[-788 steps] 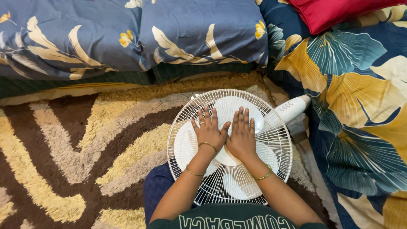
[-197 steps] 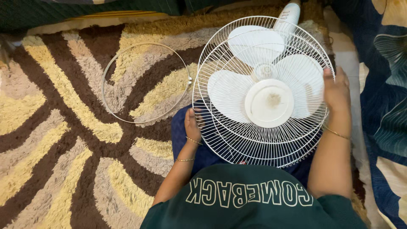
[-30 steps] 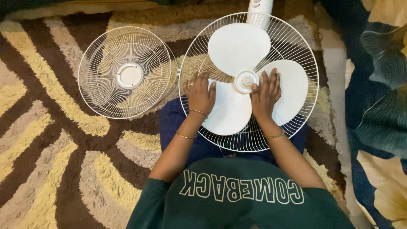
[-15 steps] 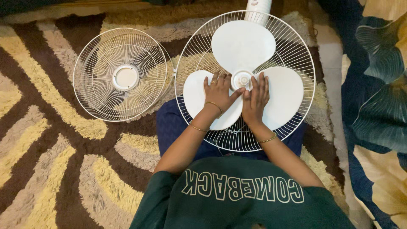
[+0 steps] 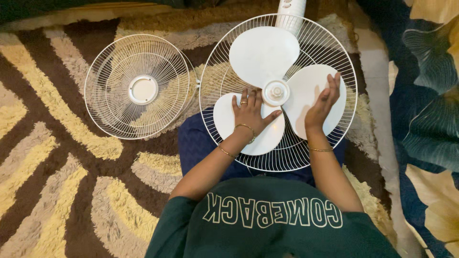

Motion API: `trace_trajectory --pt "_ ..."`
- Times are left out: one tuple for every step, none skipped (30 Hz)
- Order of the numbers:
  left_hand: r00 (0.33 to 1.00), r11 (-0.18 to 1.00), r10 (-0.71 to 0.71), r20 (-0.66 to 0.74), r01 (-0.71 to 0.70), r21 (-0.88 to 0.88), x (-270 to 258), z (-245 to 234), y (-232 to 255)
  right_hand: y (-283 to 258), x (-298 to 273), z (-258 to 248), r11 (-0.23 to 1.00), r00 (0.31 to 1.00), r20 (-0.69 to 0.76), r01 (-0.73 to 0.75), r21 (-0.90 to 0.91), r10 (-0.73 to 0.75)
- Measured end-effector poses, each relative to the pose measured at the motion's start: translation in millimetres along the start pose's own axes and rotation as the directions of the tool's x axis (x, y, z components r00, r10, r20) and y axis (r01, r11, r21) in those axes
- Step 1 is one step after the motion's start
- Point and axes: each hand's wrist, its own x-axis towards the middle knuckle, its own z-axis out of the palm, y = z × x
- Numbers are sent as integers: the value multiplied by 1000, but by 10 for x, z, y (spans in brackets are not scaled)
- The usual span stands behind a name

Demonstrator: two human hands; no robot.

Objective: The person disassembles a white pedestal fan by removing the front grille, unscrewing the blade hub, detaching the fan blades, and separating the rear grille from the motor housing. A screwdriver is used to loosen the central hub nut.

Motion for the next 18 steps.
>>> trace_trajectory --pt "1000 1000 -1 -6 1 -2 -11 3 1 40 67 -50 999 999 -17 -33 6 33" --pt "1000 1000 -5 -7 5 -6 -18 5 4 90 138 -108 998 997 -34 -66 12 66" --pt "1000 1000 -10 -6 9 -9 -29 8 5 151 201 -160 995 994 -51 -100 18 101" --pt "1000 1000 -14 -5 14 -13 -34 10 6 224 265 -194 992 994 -48 -106 -72 103" --pt "1000 1000 -13 2 13 -10 -37 12 7 310 332 -226 980 993 -46 -112 -162 106" --pt "1000 1000 -13 10 13 -7 -39 13 4 406 406 -258 961 993 -44 -118 -250 110" --pt "1000 1000 -13 17 13 -5 -38 15 1 512 487 -290 949 996 -56 -79 -306 65" --pt "1000 1000 -7 7 7 -4 -39 15 -6 622 574 -316 932 998 -65 -41 -361 19" --pt "1000 1000 -2 -4 2 -3 -35 12 -15 733 675 -337 910 997 -71 -4 -415 -28" --pt "1000 1000 4 -14 -4 -3 -32 8 -23 840 800 -347 905 997 -74 -50 -422 21" --pt "1000 1000 0 -10 0 -4 -35 3 -34 938 927 -347 898 995 -76 -97 -429 71" --pt "1000 1000 -3 -6 3 -6 -37 -1 -45 1023 1032 -345 889 989 -79 -144 -435 121" --pt "1000 1000 -7 -2 7 -8 -35 -4 -55 1092 1121 -342 916 984 -51 -177 -360 170" --pt "1000 1000 -3 -11 3 -18 -34 -8 -66 1142 1194 -341 935 976 -20 -213 -284 216" --pt "1000 1000 0 -21 0 -27 -36 -14 -78 1169 1226 -340 946 966 16 -250 -206 258" --pt "1000 999 3 -30 -4 -36 -37 -19 -89 1176 1220 -335 920 962 22 -253 -299 272" --pt "1000 999 6 -30 -7 -39 -35 -23 -102 1167 1195 -319 886 958 28 -254 -388 287" --pt "1000 999 9 -29 -10 -43 -37 -29 -115 1142 1159 -309 844 953 34 -251 -474 302"
